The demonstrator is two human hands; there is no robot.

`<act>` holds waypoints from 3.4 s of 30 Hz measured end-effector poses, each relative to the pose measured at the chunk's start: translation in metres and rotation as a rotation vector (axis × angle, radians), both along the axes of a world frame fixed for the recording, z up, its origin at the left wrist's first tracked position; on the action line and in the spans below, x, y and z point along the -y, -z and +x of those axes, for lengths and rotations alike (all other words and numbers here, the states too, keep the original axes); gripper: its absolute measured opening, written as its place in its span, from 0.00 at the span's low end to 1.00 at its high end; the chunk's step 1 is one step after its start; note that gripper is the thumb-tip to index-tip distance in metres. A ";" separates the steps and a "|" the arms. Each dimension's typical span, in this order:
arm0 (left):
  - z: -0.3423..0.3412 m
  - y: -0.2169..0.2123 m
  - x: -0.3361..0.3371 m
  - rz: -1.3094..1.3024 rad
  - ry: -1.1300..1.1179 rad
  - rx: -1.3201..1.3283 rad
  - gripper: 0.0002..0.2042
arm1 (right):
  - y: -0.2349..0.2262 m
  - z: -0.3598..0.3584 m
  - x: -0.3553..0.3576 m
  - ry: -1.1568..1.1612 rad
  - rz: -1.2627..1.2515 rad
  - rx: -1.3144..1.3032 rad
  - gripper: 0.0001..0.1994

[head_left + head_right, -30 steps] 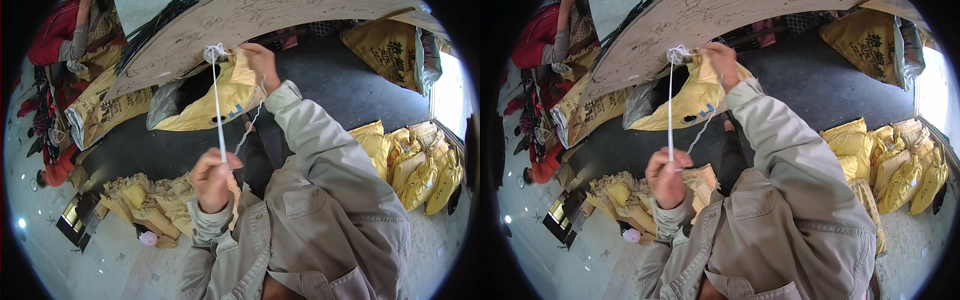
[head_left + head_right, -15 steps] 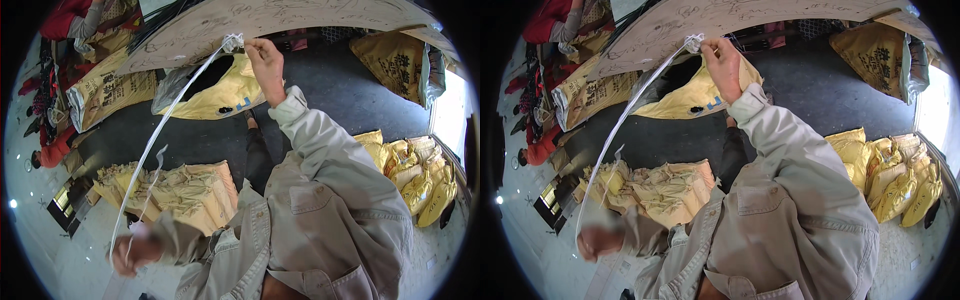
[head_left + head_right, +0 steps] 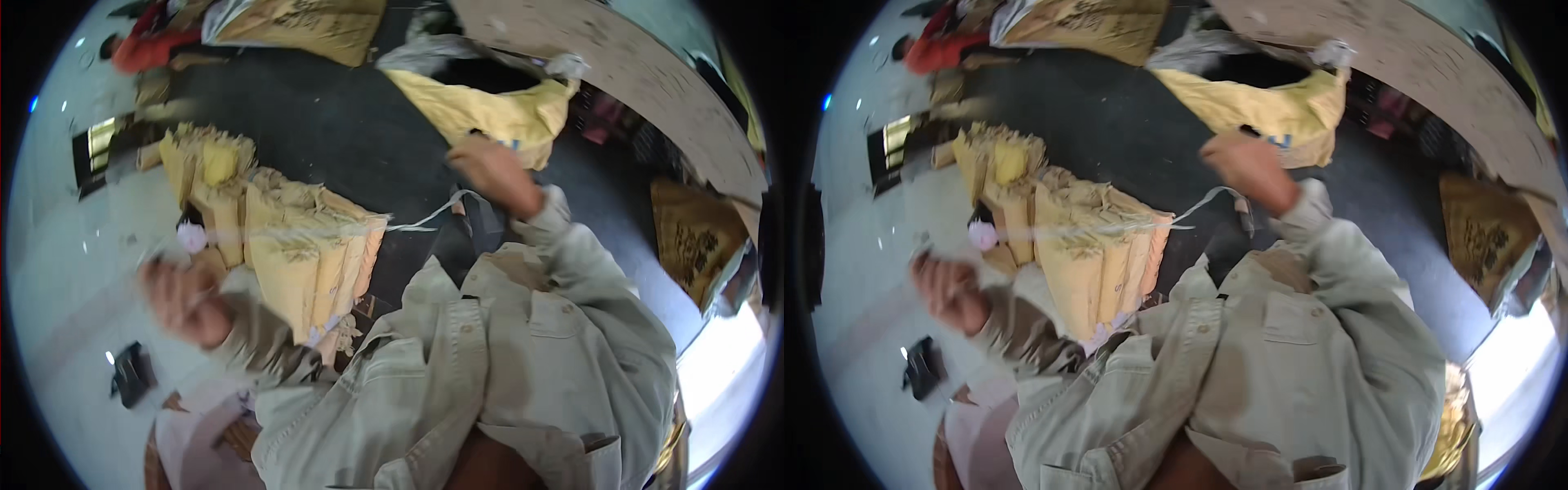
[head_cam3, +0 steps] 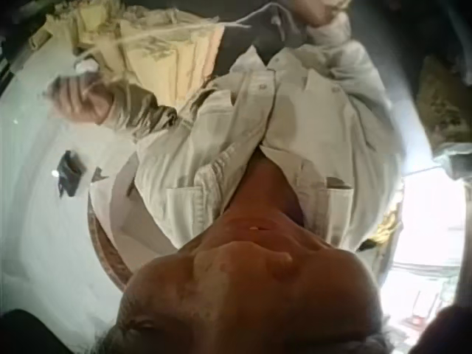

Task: Filling large yellow sacks with dark material and tying them shut with string.

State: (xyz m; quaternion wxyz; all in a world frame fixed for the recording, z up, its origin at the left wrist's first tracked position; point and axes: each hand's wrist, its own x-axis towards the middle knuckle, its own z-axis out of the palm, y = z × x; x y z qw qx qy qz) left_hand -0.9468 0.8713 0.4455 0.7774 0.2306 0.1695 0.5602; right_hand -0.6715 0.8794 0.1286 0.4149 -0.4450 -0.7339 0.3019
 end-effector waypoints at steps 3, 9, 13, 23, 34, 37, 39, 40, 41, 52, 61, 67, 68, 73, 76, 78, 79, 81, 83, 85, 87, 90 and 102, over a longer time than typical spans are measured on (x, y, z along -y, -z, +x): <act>0.005 0.043 -0.005 -0.056 -0.085 -0.306 0.12 | -0.069 0.009 0.005 0.326 -0.188 -0.079 0.05; -0.022 0.070 0.003 -0.089 0.155 -0.177 0.12 | -0.168 -0.073 0.015 -0.026 -0.022 -0.486 0.07; -0.071 0.074 0.019 -0.068 0.257 -0.296 0.12 | -0.177 -0.152 0.015 -0.077 -0.084 -0.510 0.05; -0.184 0.077 0.055 -0.062 0.263 -0.604 0.11 | -0.205 -0.245 0.039 -0.188 -0.500 -0.635 0.07; -0.217 0.103 0.044 0.032 0.062 -0.752 0.09 | -0.211 -0.240 0.042 0.376 0.071 -0.800 0.08; -0.234 0.131 0.023 -0.034 -0.005 -0.697 0.09 | -0.200 -0.190 0.038 0.391 -0.038 -0.994 0.08; -0.255 0.150 0.003 -0.122 -0.018 -0.598 0.10 | -0.195 -0.154 0.034 0.286 -0.129 -1.197 0.08; -0.267 0.162 -0.006 -0.126 -0.042 -0.648 0.11 | -0.190 -0.131 0.032 0.305 -0.131 -1.193 0.08; -0.274 0.173 -0.021 -0.118 -0.033 -0.686 0.12 | -0.191 -0.100 0.039 0.435 -0.105 -1.206 0.07; -0.651 0.352 -0.071 -0.551 -0.440 -0.791 0.07 | -0.167 0.214 0.145 1.217 0.006 -0.829 0.05; -0.440 0.295 -0.088 -0.440 -0.236 -1.099 0.08 | -0.281 0.146 0.181 1.094 -0.256 0.751 0.10; -0.191 0.181 -0.068 0.004 0.169 -0.814 0.10 | -0.309 0.009 0.123 0.744 -0.397 0.438 0.08; -0.155 0.180 -0.069 0.048 0.331 -0.686 0.10 | -0.309 -0.010 0.119 0.706 -0.509 0.361 0.08; -0.011 0.120 -0.012 0.339 0.670 -0.636 0.14 | -0.276 -0.053 0.097 0.265 -0.615 0.062 0.08; 0.008 0.118 -0.003 0.438 0.758 -0.632 0.13 | -0.283 -0.094 0.093 0.135 -0.561 0.166 0.10; 0.015 0.120 0.001 0.441 0.864 -0.620 0.12 | -0.281 -0.102 0.094 0.109 -0.530 0.179 0.11; 0.014 0.121 0.001 0.443 0.869 -0.625 0.12 | -0.280 -0.102 0.096 0.094 -0.516 0.185 0.12; 0.004 0.123 -0.002 0.419 0.910 -0.680 0.11 | -0.270 -0.097 0.099 0.159 -0.489 -0.025 0.12; -0.018 0.126 -0.009 0.396 0.922 -0.717 0.11 | -0.261 -0.095 0.100 0.264 -0.425 -0.428 0.11; -0.038 0.136 -0.024 0.393 0.943 -0.711 0.10 | -0.271 -0.081 0.117 0.282 -0.303 -0.665 0.09; -0.072 0.148 -0.042 0.330 0.866 -0.687 0.10 | -0.258 -0.030 0.123 0.131 -0.214 -0.832 0.10; -0.124 0.159 -0.061 0.282 0.780 -0.726 0.09 | -0.258 0.034 0.157 0.155 -0.227 -0.801 0.09; -0.245 0.172 -0.095 0.186 0.587 -0.907 0.08 | -0.242 0.209 0.314 1.049 -0.271 0.019 0.17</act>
